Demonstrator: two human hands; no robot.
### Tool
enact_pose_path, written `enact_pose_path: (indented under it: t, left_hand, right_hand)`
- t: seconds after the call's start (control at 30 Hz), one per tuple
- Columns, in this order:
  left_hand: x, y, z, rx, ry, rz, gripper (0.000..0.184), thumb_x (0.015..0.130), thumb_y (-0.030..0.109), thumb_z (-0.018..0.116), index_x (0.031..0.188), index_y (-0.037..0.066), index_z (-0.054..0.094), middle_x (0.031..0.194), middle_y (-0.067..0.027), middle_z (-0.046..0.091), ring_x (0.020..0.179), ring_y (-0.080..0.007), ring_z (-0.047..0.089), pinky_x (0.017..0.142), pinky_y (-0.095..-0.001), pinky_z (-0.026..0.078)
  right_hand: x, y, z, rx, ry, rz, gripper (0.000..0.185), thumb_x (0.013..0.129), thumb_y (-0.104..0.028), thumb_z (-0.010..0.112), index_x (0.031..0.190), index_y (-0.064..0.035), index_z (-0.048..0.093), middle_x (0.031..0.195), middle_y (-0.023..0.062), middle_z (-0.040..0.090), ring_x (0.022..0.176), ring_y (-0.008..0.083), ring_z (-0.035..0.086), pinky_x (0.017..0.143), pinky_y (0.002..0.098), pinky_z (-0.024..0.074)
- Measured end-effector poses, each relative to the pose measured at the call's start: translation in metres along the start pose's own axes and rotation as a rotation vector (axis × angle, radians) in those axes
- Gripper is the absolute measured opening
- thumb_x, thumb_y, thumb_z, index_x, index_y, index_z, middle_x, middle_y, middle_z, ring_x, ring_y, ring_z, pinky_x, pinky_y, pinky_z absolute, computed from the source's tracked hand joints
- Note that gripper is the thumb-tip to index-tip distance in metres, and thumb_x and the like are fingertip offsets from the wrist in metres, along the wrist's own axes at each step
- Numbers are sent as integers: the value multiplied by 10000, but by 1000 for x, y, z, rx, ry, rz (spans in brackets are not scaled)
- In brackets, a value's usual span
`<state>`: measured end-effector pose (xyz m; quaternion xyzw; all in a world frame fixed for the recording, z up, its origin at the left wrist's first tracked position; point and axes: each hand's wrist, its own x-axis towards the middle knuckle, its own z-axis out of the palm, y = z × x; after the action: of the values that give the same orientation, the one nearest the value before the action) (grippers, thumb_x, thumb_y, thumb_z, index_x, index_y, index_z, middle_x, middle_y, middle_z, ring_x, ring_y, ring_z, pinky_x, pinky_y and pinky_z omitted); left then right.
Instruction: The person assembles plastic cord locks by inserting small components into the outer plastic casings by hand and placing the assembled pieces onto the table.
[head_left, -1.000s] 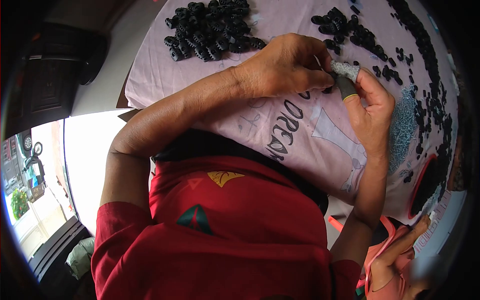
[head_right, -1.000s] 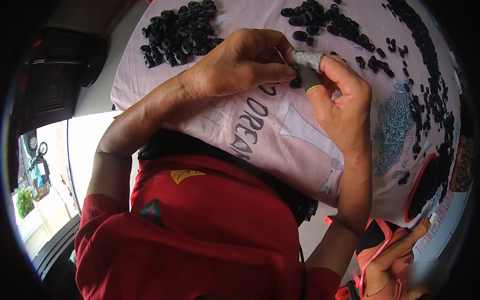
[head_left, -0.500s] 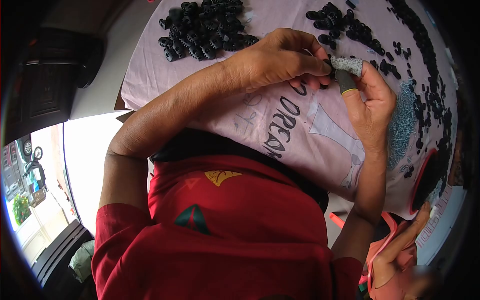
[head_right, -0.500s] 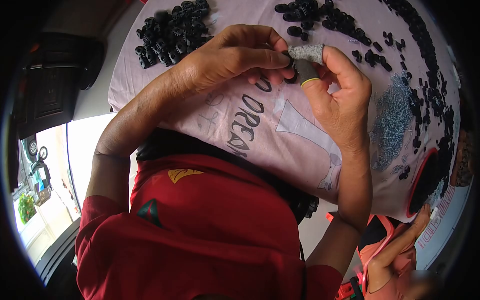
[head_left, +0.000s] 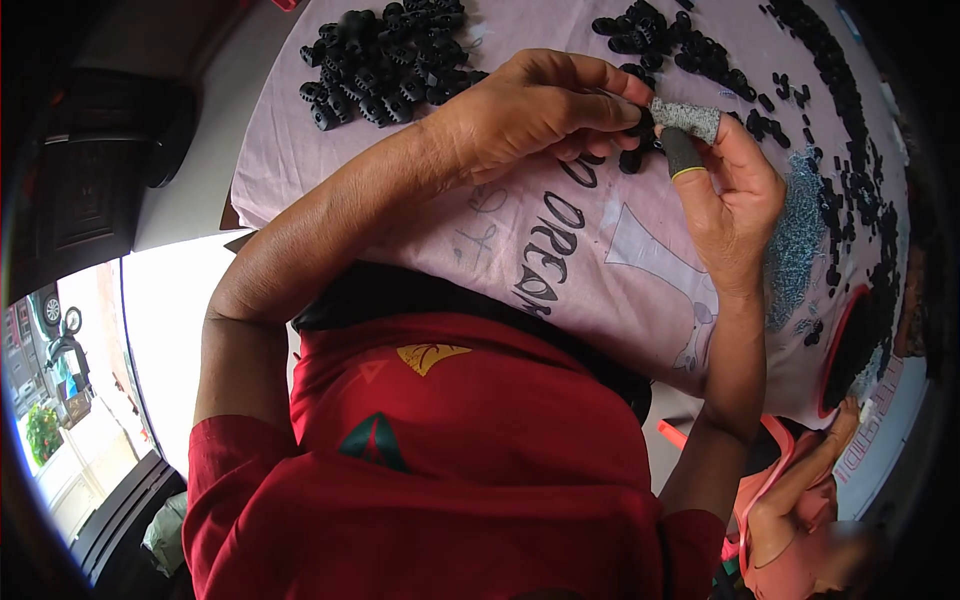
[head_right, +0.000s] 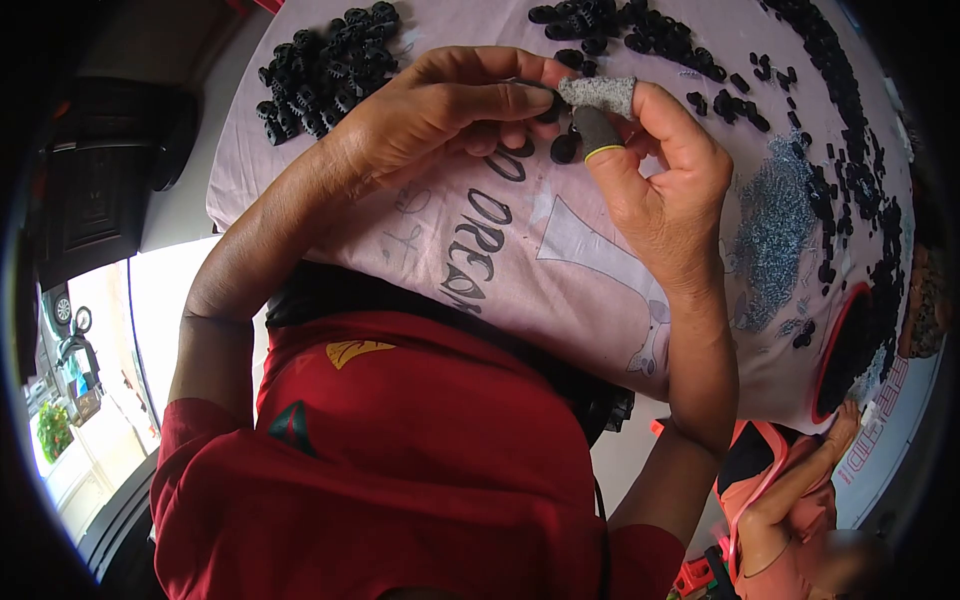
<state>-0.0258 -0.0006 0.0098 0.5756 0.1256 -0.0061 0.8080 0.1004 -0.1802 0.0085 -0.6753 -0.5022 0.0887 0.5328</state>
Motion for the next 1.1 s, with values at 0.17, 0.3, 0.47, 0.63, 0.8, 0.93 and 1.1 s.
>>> enact_pose_path:
  t: [0.17, 0.3, 0.47, 0.63, 0.8, 0.93, 1.1]
  left_hand:
    - [1, 0, -7, -38, -71, -23, 294, 960, 165, 625, 1201, 1, 585, 1025, -141, 731, 800, -95, 689, 617, -172, 482]
    - [1, 0, -8, -63, -114, -30, 308, 971, 158, 606, 1214, -22, 547, 1037, -175, 728, 829, -124, 708, 629, -182, 505]
    - [2, -2, -8, -95, -174, -37, 280, 989, 165, 591, 1195, -18, 544, 1059, -192, 721, 847, -138, 706, 648, -190, 507]
    - [4, -4, -8, -153, -196, -72, 252, 1001, 154, 578, 1187, -9, 532, 1079, -201, 714, 876, -148, 701, 680, -216, 511]
    - [5, -4, -10, -224, -208, -92, 235, 1003, 130, 573, 1192, 1, 521, 1101, -204, 707, 893, -151, 699, 687, -222, 509]
    - [5, -7, -12, -269, -189, -75, 220, 999, 136, 587, 1184, 27, 540, 1069, -162, 712, 867, -119, 675, 688, -199, 496]
    - [5, -4, -13, -186, -145, 1, 259, 984, 148, 616, 1210, 26, 589, 990, -83, 709, 804, -61, 622, 678, -169, 468]
  right_hand:
    - [0, 5, 2, 13, 49, -54, 184, 866, -51, 721, 1044, -14, 696, 849, -16, 671, 750, 40, 591, 647, 191, 480]
    - [2, 1, 4, 56, 104, -77, 165, 879, -54, 731, 1035, -6, 706, 852, -8, 682, 748, 36, 595, 653, 186, 487]
    - [1, 3, 5, 54, 111, -80, 148, 881, -40, 729, 1024, -4, 714, 851, -4, 689, 747, 29, 597, 659, 179, 491]
    - [1, 5, 5, 28, 84, -70, 157, 872, -45, 736, 1022, -7, 712, 841, -10, 683, 729, 24, 582, 642, 179, 483]
    - [1, 6, 3, 22, 57, -79, 172, 847, -30, 736, 1016, -9, 711, 848, -20, 667, 730, 20, 554, 614, 180, 459]
    - [4, 1, 2, -12, 66, -99, 157, 849, -14, 706, 1006, -8, 711, 860, -13, 666, 748, 33, 566, 616, 180, 457]
    - [7, 16, -18, -175, 107, 74, 162, 838, -12, 664, 994, -3, 703, 850, 18, 678, 711, 61, 587, 618, 210, 477]
